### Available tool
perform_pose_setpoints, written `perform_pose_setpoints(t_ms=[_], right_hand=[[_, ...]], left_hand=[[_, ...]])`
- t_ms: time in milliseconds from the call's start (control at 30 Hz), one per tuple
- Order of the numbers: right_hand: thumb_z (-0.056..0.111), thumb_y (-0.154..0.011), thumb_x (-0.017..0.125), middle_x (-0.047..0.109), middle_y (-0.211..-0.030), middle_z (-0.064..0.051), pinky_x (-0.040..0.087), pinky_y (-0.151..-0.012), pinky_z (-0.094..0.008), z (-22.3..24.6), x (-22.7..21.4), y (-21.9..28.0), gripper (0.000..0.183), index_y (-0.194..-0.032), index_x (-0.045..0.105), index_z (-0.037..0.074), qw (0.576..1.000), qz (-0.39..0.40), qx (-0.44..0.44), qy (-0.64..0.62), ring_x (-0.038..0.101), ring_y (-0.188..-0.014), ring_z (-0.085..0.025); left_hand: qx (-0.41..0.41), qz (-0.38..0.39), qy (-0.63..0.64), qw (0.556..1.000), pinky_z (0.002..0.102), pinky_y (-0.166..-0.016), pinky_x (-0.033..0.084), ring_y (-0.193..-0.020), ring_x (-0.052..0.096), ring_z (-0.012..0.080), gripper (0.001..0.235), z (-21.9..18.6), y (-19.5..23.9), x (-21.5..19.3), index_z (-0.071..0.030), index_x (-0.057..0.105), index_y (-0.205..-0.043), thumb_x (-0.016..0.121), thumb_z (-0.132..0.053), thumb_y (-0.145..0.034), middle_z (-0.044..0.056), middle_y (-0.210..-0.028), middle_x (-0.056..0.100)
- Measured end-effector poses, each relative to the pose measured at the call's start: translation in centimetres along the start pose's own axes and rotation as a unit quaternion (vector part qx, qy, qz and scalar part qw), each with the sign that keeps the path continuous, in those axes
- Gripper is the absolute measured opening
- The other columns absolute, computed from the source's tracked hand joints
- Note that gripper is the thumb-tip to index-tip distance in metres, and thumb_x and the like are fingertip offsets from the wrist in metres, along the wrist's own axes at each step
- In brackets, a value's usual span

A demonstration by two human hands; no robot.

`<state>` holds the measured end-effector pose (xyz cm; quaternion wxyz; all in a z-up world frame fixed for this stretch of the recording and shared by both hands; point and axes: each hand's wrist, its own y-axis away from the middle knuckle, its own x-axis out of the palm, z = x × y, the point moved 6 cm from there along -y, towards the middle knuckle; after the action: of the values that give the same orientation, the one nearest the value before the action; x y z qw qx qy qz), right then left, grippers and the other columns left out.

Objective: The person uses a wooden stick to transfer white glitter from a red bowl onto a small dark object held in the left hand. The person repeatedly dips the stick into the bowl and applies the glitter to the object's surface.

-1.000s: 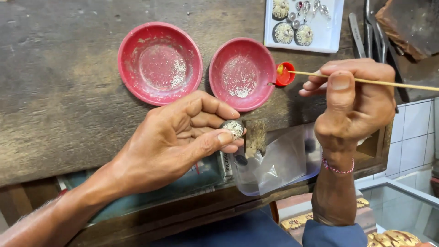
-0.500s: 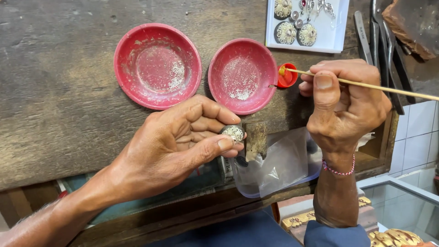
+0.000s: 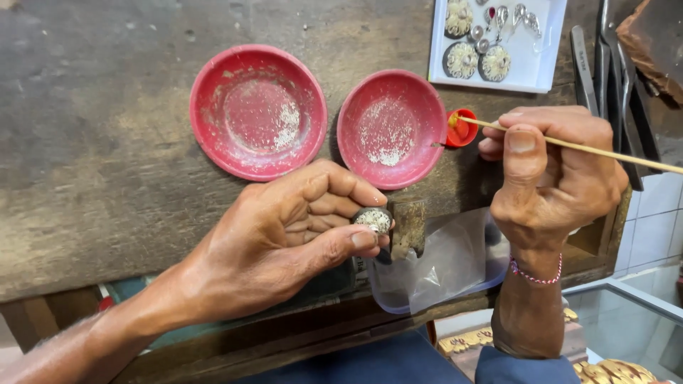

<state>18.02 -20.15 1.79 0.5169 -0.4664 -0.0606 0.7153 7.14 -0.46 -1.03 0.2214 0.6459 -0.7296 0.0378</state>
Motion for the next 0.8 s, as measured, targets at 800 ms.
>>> perform_pose_setpoints(t_ms=[800], right_hand=[[0.017, -0.118, 0.051, 0.059, -0.097, -0.027, 0.061, -0.065, -0.039, -0.06, -0.66, 0.58, 0.031, -0.108, 0.05, -0.012, 0.996, -0.045, 0.063, -0.048, 0.068, -0.072, -0.035]], left_hand=[[0.013, -0.039, -0.039, 0.998, 0.018, -0.092, 0.062, -0.093, 0.071, 0.0061, 0.032, 0.21, 0.21, -0.04, -0.004, 0.067, -0.117, 0.078, -0.009, -0.087, 0.004, -0.099, 0.073]])
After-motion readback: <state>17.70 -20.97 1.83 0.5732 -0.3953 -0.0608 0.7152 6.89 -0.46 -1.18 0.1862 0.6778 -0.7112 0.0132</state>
